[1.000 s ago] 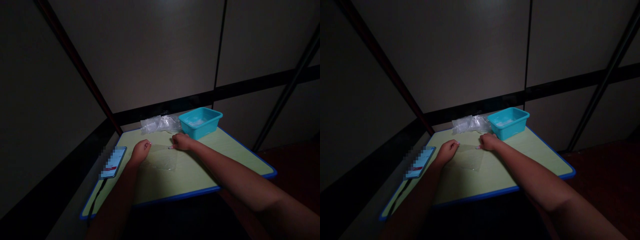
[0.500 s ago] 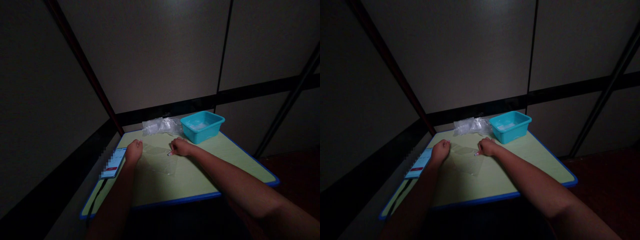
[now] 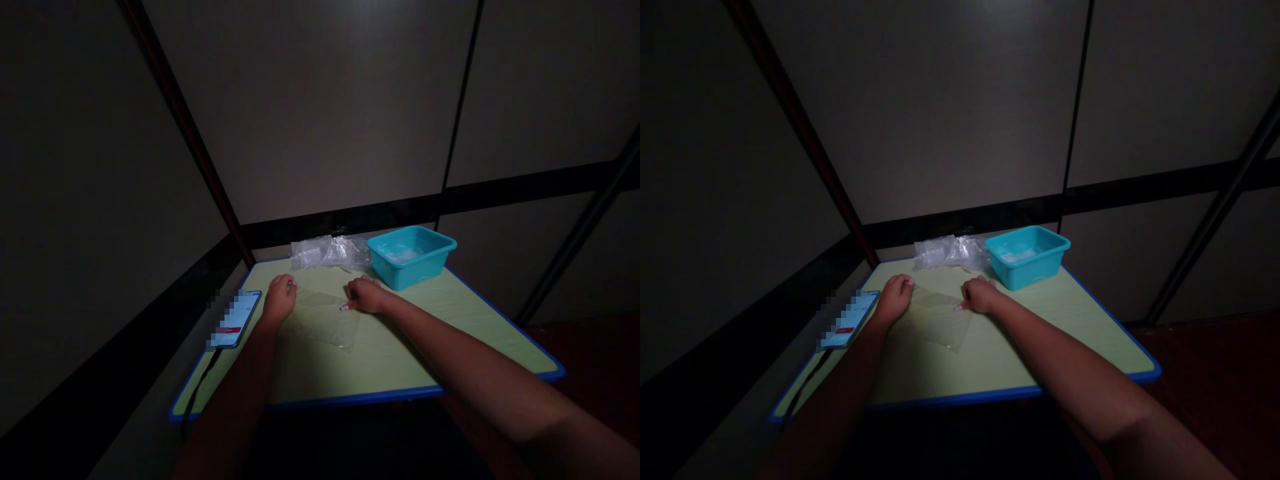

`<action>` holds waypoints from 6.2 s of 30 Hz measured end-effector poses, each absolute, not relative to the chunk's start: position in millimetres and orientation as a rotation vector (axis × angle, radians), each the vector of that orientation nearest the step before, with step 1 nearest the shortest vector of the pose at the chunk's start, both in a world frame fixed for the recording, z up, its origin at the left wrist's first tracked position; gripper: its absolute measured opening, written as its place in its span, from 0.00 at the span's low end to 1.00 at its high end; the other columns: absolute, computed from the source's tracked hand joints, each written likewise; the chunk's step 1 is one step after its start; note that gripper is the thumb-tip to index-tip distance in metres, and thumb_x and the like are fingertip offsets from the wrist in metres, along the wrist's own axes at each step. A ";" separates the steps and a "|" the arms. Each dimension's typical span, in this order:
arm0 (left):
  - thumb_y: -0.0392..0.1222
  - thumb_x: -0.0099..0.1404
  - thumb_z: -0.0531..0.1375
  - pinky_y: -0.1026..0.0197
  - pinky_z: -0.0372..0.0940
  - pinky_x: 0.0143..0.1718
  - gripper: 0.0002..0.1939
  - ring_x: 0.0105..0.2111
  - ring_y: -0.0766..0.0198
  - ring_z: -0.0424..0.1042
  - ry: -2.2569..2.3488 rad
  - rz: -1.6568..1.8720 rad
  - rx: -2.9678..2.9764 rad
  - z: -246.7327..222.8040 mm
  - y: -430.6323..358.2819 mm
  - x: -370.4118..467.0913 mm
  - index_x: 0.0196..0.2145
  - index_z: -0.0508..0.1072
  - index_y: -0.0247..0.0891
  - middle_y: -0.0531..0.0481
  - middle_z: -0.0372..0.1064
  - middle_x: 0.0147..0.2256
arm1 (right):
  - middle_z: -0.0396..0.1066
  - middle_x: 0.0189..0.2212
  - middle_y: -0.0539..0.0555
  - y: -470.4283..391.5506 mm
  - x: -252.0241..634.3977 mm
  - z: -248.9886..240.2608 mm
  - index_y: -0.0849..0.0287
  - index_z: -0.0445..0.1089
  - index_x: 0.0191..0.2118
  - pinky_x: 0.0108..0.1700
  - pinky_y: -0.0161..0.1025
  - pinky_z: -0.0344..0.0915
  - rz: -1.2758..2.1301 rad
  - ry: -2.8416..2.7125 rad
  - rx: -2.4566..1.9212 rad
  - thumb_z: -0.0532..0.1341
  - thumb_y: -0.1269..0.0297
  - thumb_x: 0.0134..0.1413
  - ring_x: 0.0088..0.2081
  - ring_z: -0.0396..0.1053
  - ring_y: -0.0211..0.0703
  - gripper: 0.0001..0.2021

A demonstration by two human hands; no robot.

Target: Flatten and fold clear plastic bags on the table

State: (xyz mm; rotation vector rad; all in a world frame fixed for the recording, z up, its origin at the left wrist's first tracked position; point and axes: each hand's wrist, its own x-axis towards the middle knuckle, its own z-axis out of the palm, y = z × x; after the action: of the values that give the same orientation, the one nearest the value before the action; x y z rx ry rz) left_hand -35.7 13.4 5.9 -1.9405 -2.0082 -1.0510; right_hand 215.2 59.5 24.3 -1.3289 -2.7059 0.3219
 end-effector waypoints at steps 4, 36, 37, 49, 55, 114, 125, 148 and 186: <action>0.40 0.65 0.48 0.55 0.60 0.48 0.10 0.43 0.57 0.66 -2.059 -1.143 -1.808 6.4 14.1 -39.9 0.36 0.68 0.38 0.44 0.68 0.38 | 0.72 0.37 0.54 59.4 215.0 25.4 0.57 0.71 0.33 0.35 0.35 0.54 0.369 -2.748 -1.297 0.64 0.54 0.48 0.45 0.62 0.48 0.12; 0.44 0.66 0.50 0.55 0.56 0.53 0.12 0.47 0.57 0.65 -2.180 -0.880 -1.891 9.7 8.9 -27.6 0.39 0.71 0.39 0.43 0.70 0.42 | 0.74 0.39 0.55 72.6 221.2 20.8 0.56 0.71 0.37 0.34 0.35 0.57 0.315 -2.581 -1.468 0.62 0.56 0.49 0.41 0.69 0.47 0.11; 0.46 0.65 0.52 0.53 0.54 0.55 0.13 0.51 0.55 0.63 -2.189 -0.831 -1.888 8.9 7.4 -26.1 0.42 0.71 0.38 0.42 0.69 0.45 | 0.74 0.39 0.55 72.8 221.6 21.0 0.56 0.71 0.37 0.35 0.35 0.57 0.319 -2.582 -1.468 0.63 0.55 0.48 0.42 0.69 0.47 0.12; 0.59 0.59 0.55 0.27 0.40 0.53 0.31 0.64 0.39 0.27 -2.405 -0.367 -1.998 6.3 -2.7 -18.9 0.59 0.58 0.54 0.42 0.36 0.66 | 0.73 0.40 0.57 73.6 223.2 21.4 0.56 0.71 0.36 0.39 0.41 0.59 0.258 -2.557 -1.525 0.63 0.49 0.45 0.46 0.67 0.54 0.16; 0.56 0.61 0.54 0.29 0.41 0.54 0.29 0.64 0.40 0.31 -2.384 -0.431 -1.991 8.4 -2.3 -17.7 0.59 0.59 0.54 0.42 0.38 0.66 | 0.73 0.40 0.57 73.6 222.9 21.8 0.55 0.72 0.36 0.40 0.41 0.59 0.270 -2.556 -1.539 0.63 0.48 0.45 0.46 0.66 0.54 0.17; 0.69 0.59 0.42 0.62 0.54 0.19 0.29 0.19 0.66 0.57 -1.090 -4.051 -1.438 41.4 -14.3 -27.2 0.19 0.51 0.40 0.54 0.52 0.19 | 0.69 0.46 0.60 61.4 216.5 21.9 0.55 0.70 0.42 0.46 0.47 0.56 0.226 -2.498 -1.455 0.58 0.48 0.51 0.51 0.59 0.55 0.18; 0.67 0.61 0.44 0.66 0.47 0.14 0.29 0.13 0.71 0.48 -1.265 -3.915 -1.482 47.2 -15.0 -27.6 0.17 0.49 0.40 0.58 0.43 0.14 | 0.71 0.44 0.60 61.4 216.9 21.0 0.56 0.69 0.42 0.45 0.47 0.57 0.252 -2.491 -1.445 0.57 0.49 0.52 0.49 0.61 0.55 0.18; 0.46 0.59 0.59 0.69 0.52 0.19 0.08 0.17 0.70 0.59 -2.501 -2.373 -1.641 29.8 -2.5 -27.7 0.29 0.67 0.39 0.58 0.60 0.21 | 0.67 0.47 0.64 63.3 211.6 20.4 0.59 0.68 0.45 0.46 0.50 0.58 0.271 -2.447 -1.428 0.59 0.49 0.51 0.51 0.59 0.59 0.21; 0.50 0.51 0.65 0.61 0.62 0.36 0.12 0.36 0.59 0.66 -2.073 -2.288 -2.007 21.1 -1.0 -18.8 0.26 0.71 0.40 0.48 0.66 0.31 | 0.66 0.45 0.64 64.9 211.0 14.1 0.56 0.71 0.41 0.43 0.51 0.59 0.270 -2.506 -1.446 0.58 0.57 0.52 0.49 0.59 0.60 0.13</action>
State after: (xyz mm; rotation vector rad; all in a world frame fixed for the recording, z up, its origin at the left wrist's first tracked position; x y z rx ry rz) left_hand -18.8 -1.0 21.1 -2.0074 -2.0732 -2.2879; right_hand 211.0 64.9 14.1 -1.4462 -2.5063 0.2698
